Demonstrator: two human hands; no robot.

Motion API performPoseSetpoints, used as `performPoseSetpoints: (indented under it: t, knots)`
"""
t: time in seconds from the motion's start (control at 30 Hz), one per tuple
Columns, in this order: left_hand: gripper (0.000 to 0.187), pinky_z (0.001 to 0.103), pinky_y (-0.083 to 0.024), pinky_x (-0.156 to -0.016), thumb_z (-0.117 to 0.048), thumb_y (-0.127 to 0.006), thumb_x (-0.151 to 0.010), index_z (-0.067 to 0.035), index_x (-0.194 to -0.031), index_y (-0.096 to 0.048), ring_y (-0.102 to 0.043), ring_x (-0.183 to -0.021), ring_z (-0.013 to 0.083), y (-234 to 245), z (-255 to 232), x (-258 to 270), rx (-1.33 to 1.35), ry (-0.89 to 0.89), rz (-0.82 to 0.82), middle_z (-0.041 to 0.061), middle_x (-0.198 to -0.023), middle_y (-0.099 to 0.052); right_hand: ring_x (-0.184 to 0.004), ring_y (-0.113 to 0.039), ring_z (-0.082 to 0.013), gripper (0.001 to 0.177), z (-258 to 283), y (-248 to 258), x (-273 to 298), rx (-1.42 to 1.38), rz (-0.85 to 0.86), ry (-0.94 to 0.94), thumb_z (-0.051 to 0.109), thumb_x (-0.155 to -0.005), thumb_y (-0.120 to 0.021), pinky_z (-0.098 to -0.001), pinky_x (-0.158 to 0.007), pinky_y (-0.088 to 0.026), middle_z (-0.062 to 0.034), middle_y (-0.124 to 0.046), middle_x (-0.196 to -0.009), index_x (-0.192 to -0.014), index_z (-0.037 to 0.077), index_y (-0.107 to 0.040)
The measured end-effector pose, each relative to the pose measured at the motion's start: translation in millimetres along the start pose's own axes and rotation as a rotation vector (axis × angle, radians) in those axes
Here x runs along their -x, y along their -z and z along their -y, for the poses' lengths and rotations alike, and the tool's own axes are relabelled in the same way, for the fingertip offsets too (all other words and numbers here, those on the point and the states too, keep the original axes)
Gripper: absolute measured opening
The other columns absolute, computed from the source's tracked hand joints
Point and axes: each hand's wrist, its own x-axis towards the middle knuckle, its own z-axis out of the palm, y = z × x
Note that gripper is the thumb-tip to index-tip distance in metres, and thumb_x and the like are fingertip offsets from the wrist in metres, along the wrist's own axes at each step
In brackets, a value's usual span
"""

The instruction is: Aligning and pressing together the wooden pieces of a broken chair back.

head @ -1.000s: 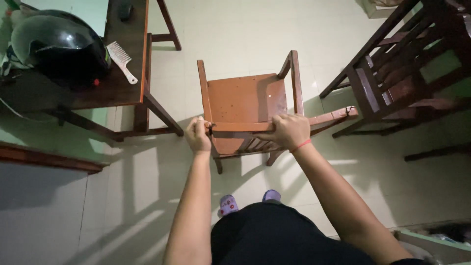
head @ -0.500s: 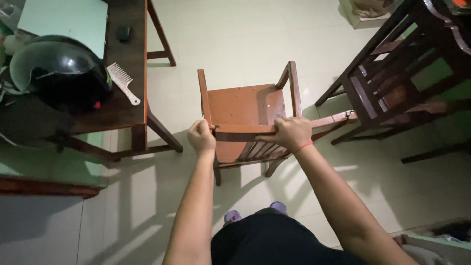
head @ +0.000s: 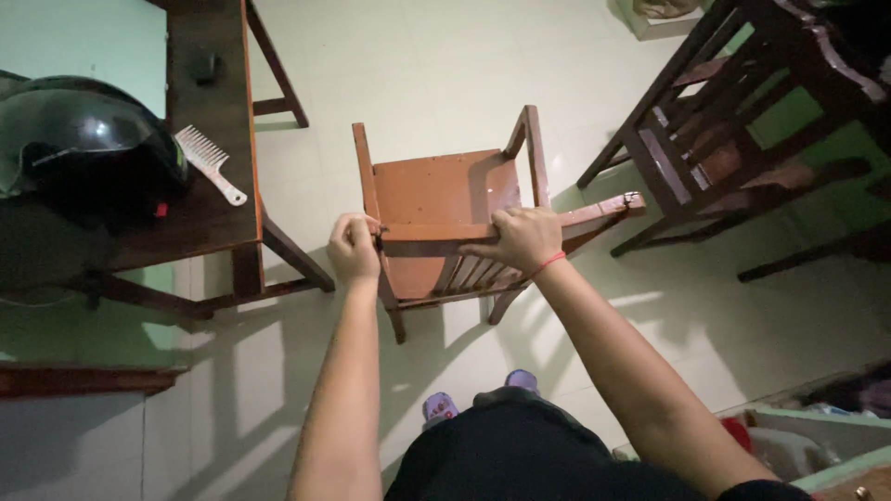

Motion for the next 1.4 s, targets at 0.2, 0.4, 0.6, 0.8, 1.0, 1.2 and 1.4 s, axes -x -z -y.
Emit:
performPoseSetpoints:
  t: [0.2, 0.4, 0.6, 0.8, 1.0, 1.2, 1.4]
  knots:
    - [0.034, 0.049, -0.044, -0.1, -0.018, -0.064, -0.09, 0.0, -0.119, -0.061, -0.06, -0.114, 0.0374, 23, -80, 18, -0.489, -0.669, -0.294, 0.02, -0.121, -0.065, -0.106, -0.065, -0.029, 0.044, -10, 19, 41, -0.088, -0.183, -0.006, 0.055, -0.09, -0.072, -0.047, -0.099, -0.045, -0.0091, -0.069, -0.104, -0.095, 0.011, -0.068]
    - [0.054, 0.048, -0.051, -0.095, -0.05, -0.068, -0.093, -0.003, -0.118, -0.065, -0.065, -0.11, 0.0346, -65, -134, 70, -0.391, -0.761, 0.521, 0.018, -0.114, -0.07, -0.146, -0.043, -0.0331, 0.044, -156, -47, 117, -0.153, -0.776, -0.68, 0.044, -0.117, -0.042, -0.0492, -0.122, -0.032, -0.0184, -0.049, -0.153, -0.132, 0.007, -0.061]
    - [0.056, 0.047, -0.058, -0.072, -0.06, -0.077, -0.08, -0.01, -0.101, -0.065, -0.073, -0.087, 0.0334, -128, -162, 87, -0.881, -0.51, 0.919, 0.013, -0.09, -0.075, -0.095, -0.064, -0.015, 0.061, -230, -125, 141, -1.612, -0.478, -1.071, 0.054, -0.101, -0.04, -0.0296, -0.091, -0.047, -0.0016, -0.074, -0.098, -0.106, 0.005, -0.075]
    - [0.04, 0.044, -0.059, -0.066, -0.047, -0.085, -0.075, -0.015, -0.092, -0.067, -0.076, -0.079, 0.029, -141, -133, 67, -1.051, -0.559, 0.86, 0.009, -0.083, -0.075, -0.084, -0.062, -0.0185, 0.035, -244, -195, 145, -1.854, -0.694, -1.102, 0.042, -0.105, -0.048, -0.0341, -0.074, -0.048, -0.0002, -0.065, -0.087, -0.092, 0.015, -0.065]
    - [0.046, 0.043, -0.06, -0.064, -0.05, -0.085, -0.068, -0.013, -0.087, -0.066, -0.076, -0.075, 0.0268, -147, -119, 62, -1.044, -0.63, 0.781, 0.007, -0.079, -0.075, -0.078, -0.063, -0.0172, 0.036, -249, -234, 144, -1.781, -0.919, -1.103, 0.044, -0.097, -0.047, -0.0324, -0.07, -0.052, -0.0018, -0.066, -0.082, -0.087, 0.014, -0.065]
    - [0.048, 0.043, -0.059, -0.063, -0.057, -0.083, -0.072, -0.015, -0.088, -0.067, -0.075, -0.072, 0.0277, -161, -131, 51, -1.057, -0.543, 0.746, 0.006, -0.076, -0.074, -0.071, -0.059, -0.0175, 0.036, -265, -227, 108, -1.728, -0.751, -1.244, 0.049, -0.094, -0.048, -0.0337, -0.058, -0.044, 0.0009, -0.064, -0.08, -0.09, 0.017, -0.065]
    - [0.047, 0.042, -0.059, -0.062, -0.057, -0.083, -0.073, -0.015, -0.089, -0.067, -0.074, -0.071, 0.0276, -205, -132, 47, -1.068, -0.54, 0.694, 0.006, -0.075, -0.075, -0.082, -0.065, -0.0164, 0.037, -316, -243, 81, -1.846, -0.729, -1.219, 0.05, -0.091, -0.047, -0.0327, -0.07, -0.053, 0.001, -0.067, -0.087, -0.093, 0.019, -0.067]
